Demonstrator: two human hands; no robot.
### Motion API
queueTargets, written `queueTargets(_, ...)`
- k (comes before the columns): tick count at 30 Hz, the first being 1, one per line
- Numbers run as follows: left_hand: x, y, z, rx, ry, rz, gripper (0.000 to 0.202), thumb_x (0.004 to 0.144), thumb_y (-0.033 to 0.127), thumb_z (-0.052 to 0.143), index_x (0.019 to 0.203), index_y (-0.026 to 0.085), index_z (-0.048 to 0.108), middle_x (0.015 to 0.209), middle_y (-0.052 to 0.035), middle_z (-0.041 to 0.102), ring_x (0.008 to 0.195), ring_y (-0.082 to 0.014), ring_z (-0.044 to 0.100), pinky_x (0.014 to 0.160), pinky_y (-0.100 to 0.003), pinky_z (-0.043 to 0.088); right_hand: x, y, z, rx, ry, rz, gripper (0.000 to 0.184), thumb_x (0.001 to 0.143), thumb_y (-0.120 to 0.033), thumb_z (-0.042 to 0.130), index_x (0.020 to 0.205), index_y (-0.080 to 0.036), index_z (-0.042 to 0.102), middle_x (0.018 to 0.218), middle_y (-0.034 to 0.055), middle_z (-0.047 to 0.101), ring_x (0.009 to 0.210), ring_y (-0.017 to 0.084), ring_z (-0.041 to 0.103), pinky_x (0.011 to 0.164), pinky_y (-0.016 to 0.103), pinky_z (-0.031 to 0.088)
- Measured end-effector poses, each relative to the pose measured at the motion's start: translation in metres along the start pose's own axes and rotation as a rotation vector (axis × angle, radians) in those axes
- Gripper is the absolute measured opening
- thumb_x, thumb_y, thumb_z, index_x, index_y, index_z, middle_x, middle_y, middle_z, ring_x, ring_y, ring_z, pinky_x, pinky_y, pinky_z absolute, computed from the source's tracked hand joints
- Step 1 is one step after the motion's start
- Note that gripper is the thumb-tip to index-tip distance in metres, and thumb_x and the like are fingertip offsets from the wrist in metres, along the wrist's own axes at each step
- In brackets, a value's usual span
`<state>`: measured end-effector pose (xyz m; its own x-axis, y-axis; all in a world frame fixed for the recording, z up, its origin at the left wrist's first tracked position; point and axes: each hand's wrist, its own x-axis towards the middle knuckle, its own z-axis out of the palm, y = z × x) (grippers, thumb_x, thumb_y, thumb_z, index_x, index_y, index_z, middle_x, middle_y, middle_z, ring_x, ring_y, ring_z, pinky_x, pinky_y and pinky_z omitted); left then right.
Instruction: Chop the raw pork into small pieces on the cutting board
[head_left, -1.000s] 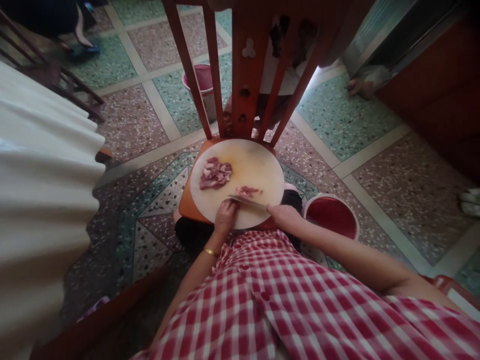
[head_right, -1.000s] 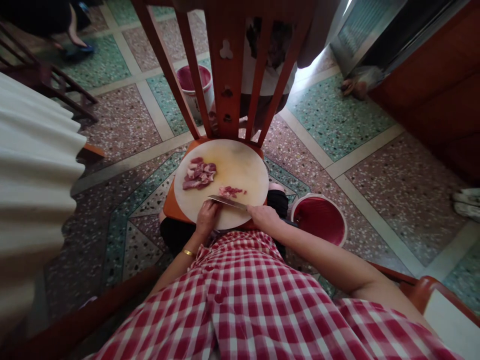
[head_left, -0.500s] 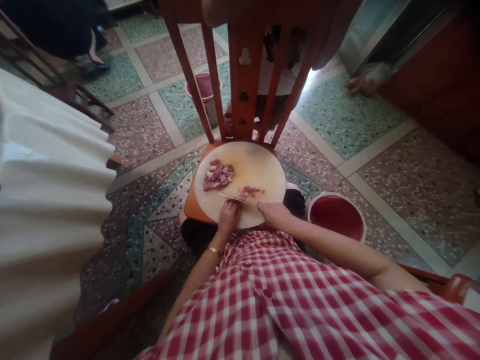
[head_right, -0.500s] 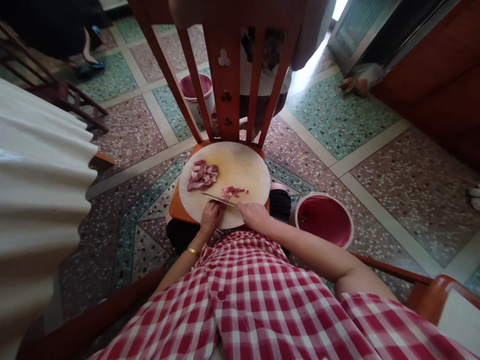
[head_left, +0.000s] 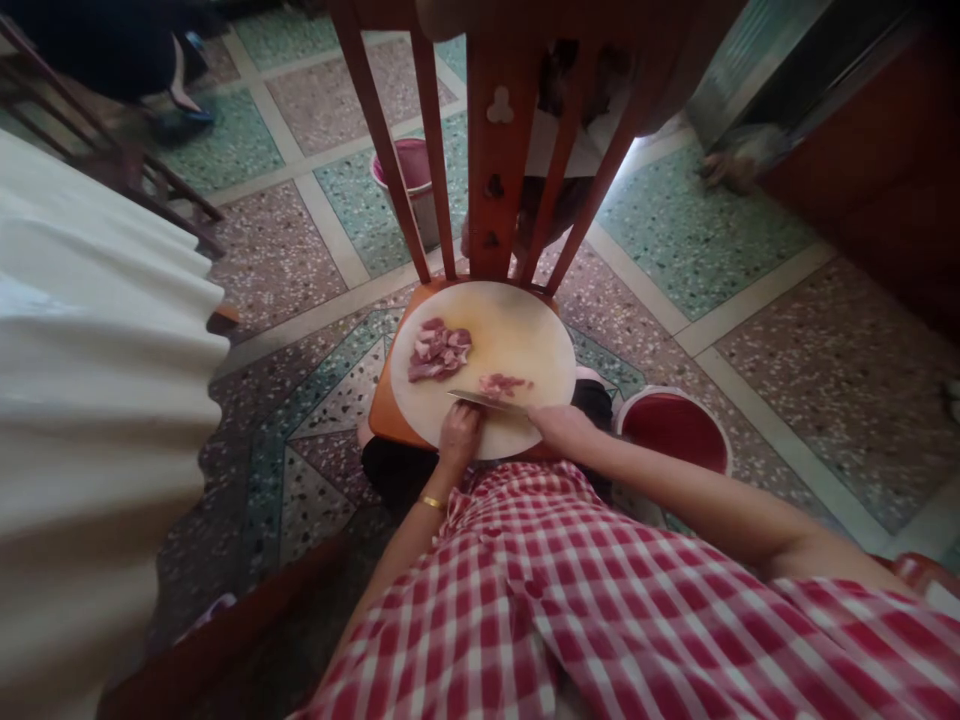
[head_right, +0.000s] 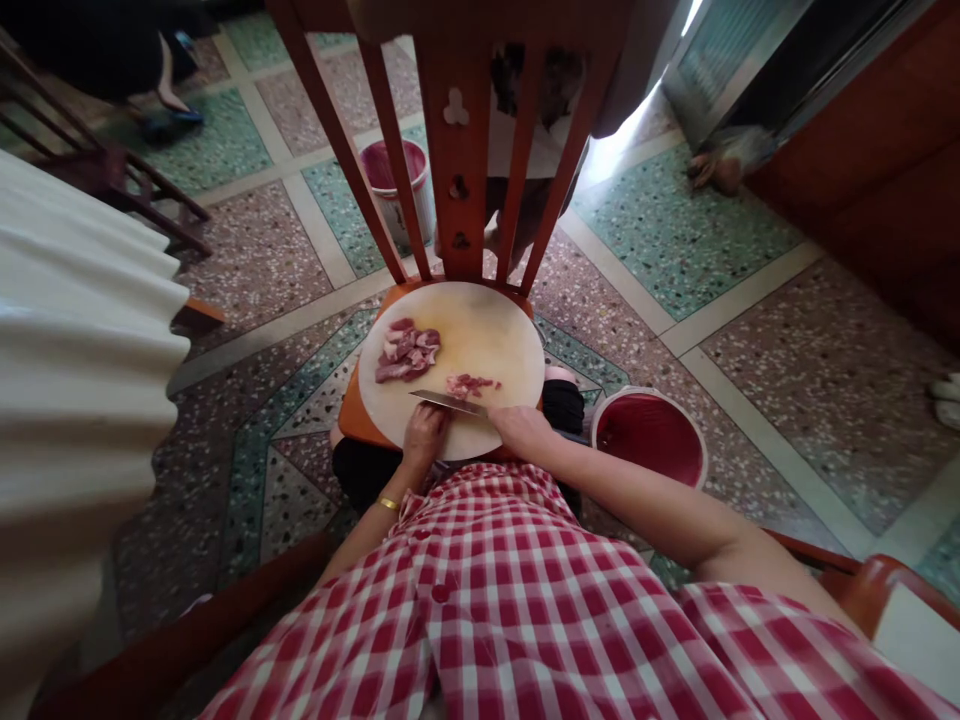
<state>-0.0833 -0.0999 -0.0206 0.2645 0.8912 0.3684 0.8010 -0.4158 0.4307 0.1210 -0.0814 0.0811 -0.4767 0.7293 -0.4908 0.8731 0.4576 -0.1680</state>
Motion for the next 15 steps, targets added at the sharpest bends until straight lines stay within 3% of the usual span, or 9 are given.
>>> queueTargets(3, 0.002, 0.000, -0.001, 0.001, 0.012, 0.006, 0.016, 0.087, 0.019, 0.048, 0.095, 0.017, 0.063, 0.089, -0.0077, 0.062, 0.091, -0.0211, 0.054, 0.082, -0.036, 0.048, -0.003, 0.009, 0.004, -0.001, 0.005, -0.004, 0.033, 0.089, -0.021, 0.036, 0.117, -0.016, 0.052, 0.092, 0.0124, 0.068, 0.086, 0.024, 0.064, 0.070, 0.031, 0.048)
queueTargets(10, 0.000, -0.005, 0.002, 0.023, 0.090, 0.066, 0.017, 0.088, 0.018, 0.046, 0.091, 0.017, 0.063, 0.086, -0.0082, 0.063, 0.089, -0.0210, 0.056, 0.080, -0.037, 0.050, 0.034, -0.028, -0.008, 0.013, 0.163, -0.097, 0.044, 0.086, -0.011, 0.030, 0.128, -0.011, 0.044, 0.112, 0.0180, 0.061, 0.096, 0.024, 0.062, 0.077, 0.034, 0.047)
queueTargets(15, 0.002, -0.007, 0.001, 0.011, 0.093, 0.061, 0.019, 0.089, 0.021, 0.045, 0.099, 0.018, 0.062, 0.092, -0.0079, 0.062, 0.090, -0.0196, 0.055, 0.079, -0.034, 0.050, 0.011, 0.001, -0.004, 0.023, 0.078, -0.022, 0.032, 0.086, -0.016, 0.036, 0.113, -0.018, 0.054, 0.097, 0.0098, 0.067, 0.089, 0.022, 0.064, 0.072, 0.029, 0.047)
